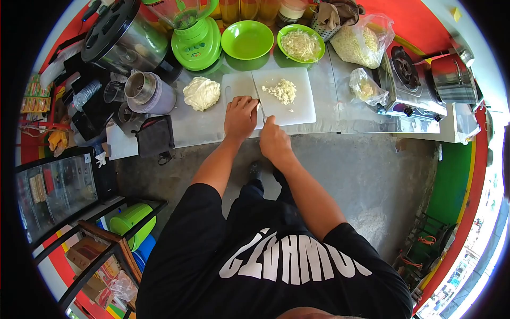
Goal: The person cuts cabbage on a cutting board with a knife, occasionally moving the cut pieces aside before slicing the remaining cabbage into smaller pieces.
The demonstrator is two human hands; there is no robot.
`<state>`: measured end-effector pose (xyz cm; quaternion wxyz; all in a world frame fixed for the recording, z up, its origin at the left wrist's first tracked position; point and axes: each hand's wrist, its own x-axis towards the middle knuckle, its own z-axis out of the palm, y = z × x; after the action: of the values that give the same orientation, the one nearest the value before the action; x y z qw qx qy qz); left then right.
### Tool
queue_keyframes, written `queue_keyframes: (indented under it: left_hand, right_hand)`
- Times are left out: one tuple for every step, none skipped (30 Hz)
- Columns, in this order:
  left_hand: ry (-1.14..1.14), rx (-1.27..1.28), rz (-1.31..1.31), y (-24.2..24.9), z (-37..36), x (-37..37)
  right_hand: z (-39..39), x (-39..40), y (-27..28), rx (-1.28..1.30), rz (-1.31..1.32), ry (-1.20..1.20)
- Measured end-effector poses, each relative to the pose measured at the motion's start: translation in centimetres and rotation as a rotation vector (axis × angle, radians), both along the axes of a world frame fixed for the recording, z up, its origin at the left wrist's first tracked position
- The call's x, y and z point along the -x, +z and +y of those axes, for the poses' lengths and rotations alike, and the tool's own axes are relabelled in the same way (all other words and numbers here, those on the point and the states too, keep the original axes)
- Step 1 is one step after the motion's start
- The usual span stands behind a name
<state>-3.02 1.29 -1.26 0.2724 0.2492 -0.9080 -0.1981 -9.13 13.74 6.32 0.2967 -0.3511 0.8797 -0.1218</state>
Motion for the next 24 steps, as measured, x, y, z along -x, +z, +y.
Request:
queue_keyframes:
  left_hand:
    - [-0.004, 0.002, 0.012, 0.0, 0.0, 0.0]
    - [-0.007, 0.004, 0.023, 0.0, -0.1, 0.0]
    - [-0.002, 0.004, 0.022, 0.1, -0.1, 0.0]
    - [-0.004, -0.009, 0.030, 0.2, 0.0, -0.1]
    - [-0.006, -0.020, 0.041, 0.3, -0.1, 0.0]
    - [-0.002, -0.019, 0.042, 0.2, -0.2, 0.1]
    - [0.004, -0.022, 0.038, 0.0, -0.1, 0.1]
    - [0.008, -0.022, 0.036, -0.1, -0.1, 0.2]
    - [0.008, -0.020, 0.038, -0.2, -0.1, 0.3]
    - [0.008, -0.020, 0.039, -0.3, -0.2, 0.3]
    - [0.007, -0.022, 0.039, -0.5, -0.2, 0.3]
    - [0.005, -0.023, 0.038, -0.4, -0.1, 0.2]
    - [0.008, -0.020, 0.040, -0.3, 0.0, 0.2]
    - [0.012, -0.016, 0.044, -0.1, -0.1, 0.3]
    - [0.014, -0.016, 0.044, 0.0, -0.1, 0.4]
    - [0.012, -0.017, 0.053, 0.1, -0.1, 0.3]
    - [0.008, -0.018, 0.060, 0.2, 0.0, 0.2]
    - [0.006, -0.014, 0.059, 0.1, -0.1, 0.2]
    - [0.006, -0.011, 0.060, 0.1, -0.2, 0.3]
    - [0.006, -0.010, 0.060, 0.0, -0.1, 0.3]
    - [0.006, -0.010, 0.060, -0.1, -0.1, 0.3]
    - [0.005, -0.008, 0.066, -0.2, -0.1, 0.3]
    - [0.006, -0.007, 0.072, -0.3, -0.1, 0.3]
    - [0.006, -0.007, 0.072, -0.4, -0.2, 0.4]
  right_hand:
    - [0.2, -0.3, -1.0, 0.000, 0.000, 0.001]
    - [0.3, -0.6, -2.0, -0.015, -0.013, -0.041]
    - [0.2, -0.8, -2.1, -0.030, -0.026, -0.082]
    - [0.2, -0.8, -2.2, -0.032, -0.029, -0.079]
    - [0.0, -0.5, -2.2, -0.028, -0.019, -0.058]
    - [-0.4, 0.0, -1.9, -0.024, -0.006, -0.035]
    - [-0.7, 0.4, -1.5, -0.026, -0.006, -0.034]
    - [-1.1, 1.0, -1.1, -0.023, -0.002, -0.014]
    - [-1.4, 1.4, -0.7, -0.019, 0.002, 0.007]
    - [-1.3, 1.4, -0.3, -0.018, 0.003, 0.008]
    - [-1.0, 1.0, 0.1, -0.010, -0.002, 0.008]
    - [-0.5, 0.7, 0.3, -0.003, -0.007, 0.007]
    - [-0.2, 0.2, -0.1, -0.005, -0.007, 0.005]
    - [0.0, -0.5, -0.8, -0.007, -0.007, -0.028]
    - [0.0, -0.8, -1.3, -0.010, -0.007, -0.061]
    - [0.0, -0.7, -1.9, -0.010, -0.010, -0.060]
    - [-0.2, -0.5, -2.4, -0.009, -0.016, -0.066]
    - [-0.7, -0.1, -2.0, -0.004, -0.019, -0.072]
    - [-1.2, 0.4, -1.6, -0.002, -0.020, -0.073]
    - [-1.5, 1.0, -1.2, -0.013, -0.024, -0.043]
    - [-1.7, 1.3, -0.4, -0.023, -0.028, -0.011]
    - [-1.6, 1.3, 0.0, -0.023, -0.027, -0.012]
    - [-1.4, 1.2, 0.4, -0.018, -0.030, -0.002]
    - [-1.1, 1.0, 0.5, -0.014, -0.033, 0.007]
